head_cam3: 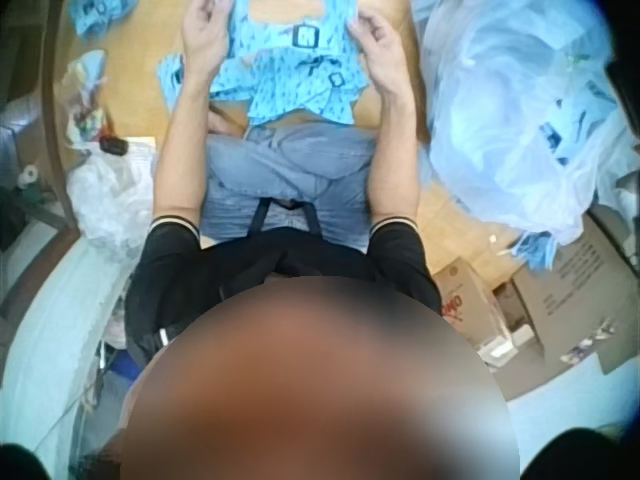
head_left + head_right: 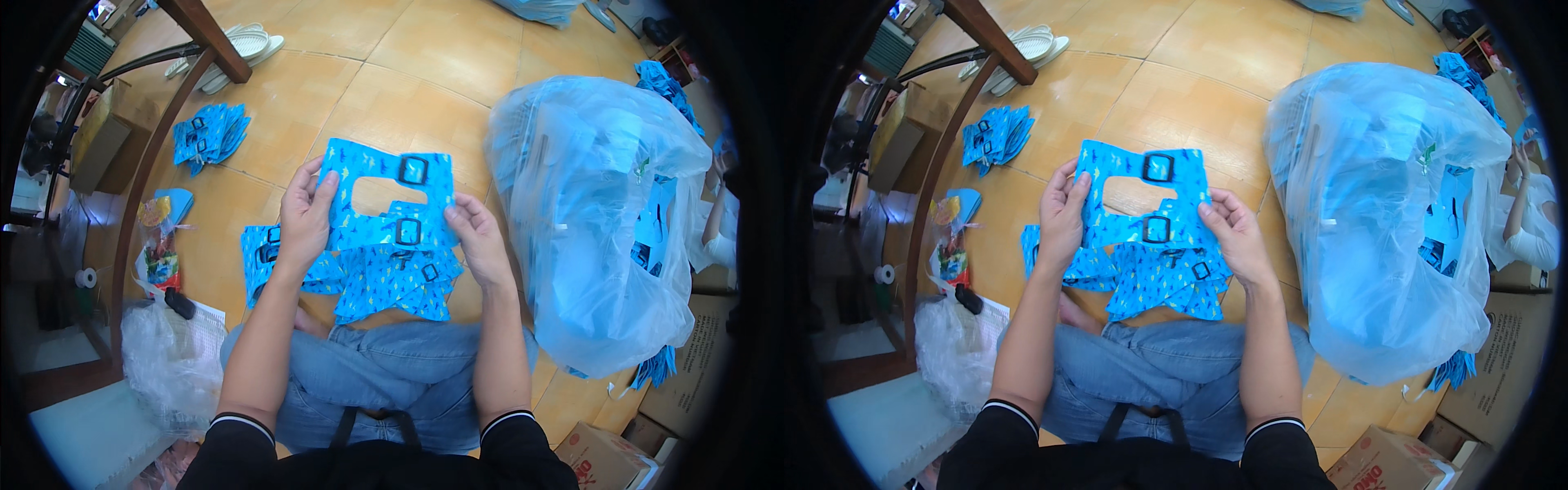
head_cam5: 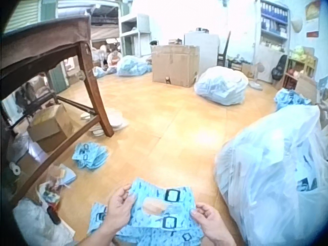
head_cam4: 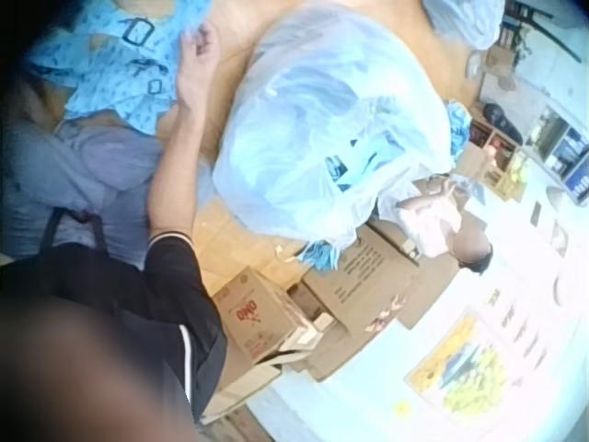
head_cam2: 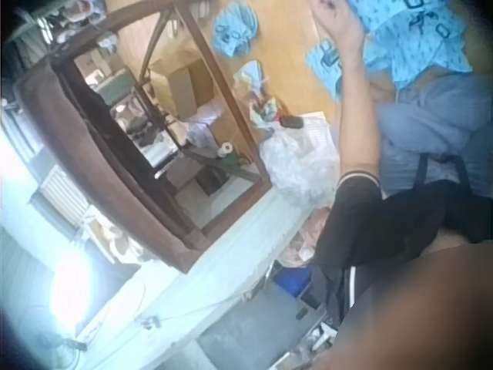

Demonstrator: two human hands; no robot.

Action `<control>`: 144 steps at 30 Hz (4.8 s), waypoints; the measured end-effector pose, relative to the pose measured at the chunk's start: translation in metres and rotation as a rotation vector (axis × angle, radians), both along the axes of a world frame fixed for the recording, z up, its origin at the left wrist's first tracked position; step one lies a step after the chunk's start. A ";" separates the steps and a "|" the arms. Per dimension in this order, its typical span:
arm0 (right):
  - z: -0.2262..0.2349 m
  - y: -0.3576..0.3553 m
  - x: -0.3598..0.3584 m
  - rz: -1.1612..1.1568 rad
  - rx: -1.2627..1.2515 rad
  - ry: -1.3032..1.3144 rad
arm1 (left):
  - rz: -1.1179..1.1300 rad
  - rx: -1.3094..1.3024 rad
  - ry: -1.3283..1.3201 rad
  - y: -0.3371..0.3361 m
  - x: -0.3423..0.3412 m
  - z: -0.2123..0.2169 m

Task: The person sits on the floor and folds blue patterned fabric items with black buckles. They pick up each item, fold it neatly, and place it on a growing stack. The person briefly touches their face during the task.

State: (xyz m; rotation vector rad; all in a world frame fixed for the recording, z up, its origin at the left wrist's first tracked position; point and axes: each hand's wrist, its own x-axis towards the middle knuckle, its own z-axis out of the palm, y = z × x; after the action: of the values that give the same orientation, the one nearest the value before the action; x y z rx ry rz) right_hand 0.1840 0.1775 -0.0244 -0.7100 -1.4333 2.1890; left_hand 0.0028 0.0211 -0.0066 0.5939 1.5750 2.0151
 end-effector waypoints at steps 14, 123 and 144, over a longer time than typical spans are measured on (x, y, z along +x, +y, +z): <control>-0.009 -0.007 -0.010 -0.114 0.099 0.092 | 0.293 -0.505 0.785 -0.004 0.010 0.007; -0.041 -0.036 -0.018 -0.068 -0.500 -0.084 | 0.504 -0.154 0.772 -0.015 -0.004 0.026; -0.088 -0.150 -0.092 0.246 0.224 -0.498 | 0.283 0.177 1.145 -0.012 0.046 0.033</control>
State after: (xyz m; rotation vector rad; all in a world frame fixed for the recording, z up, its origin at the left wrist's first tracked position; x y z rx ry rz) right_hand 0.0922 0.0271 -0.1122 -1.0984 -2.0722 2.0600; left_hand 0.0485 0.0093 0.0267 1.9270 2.1470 2.1234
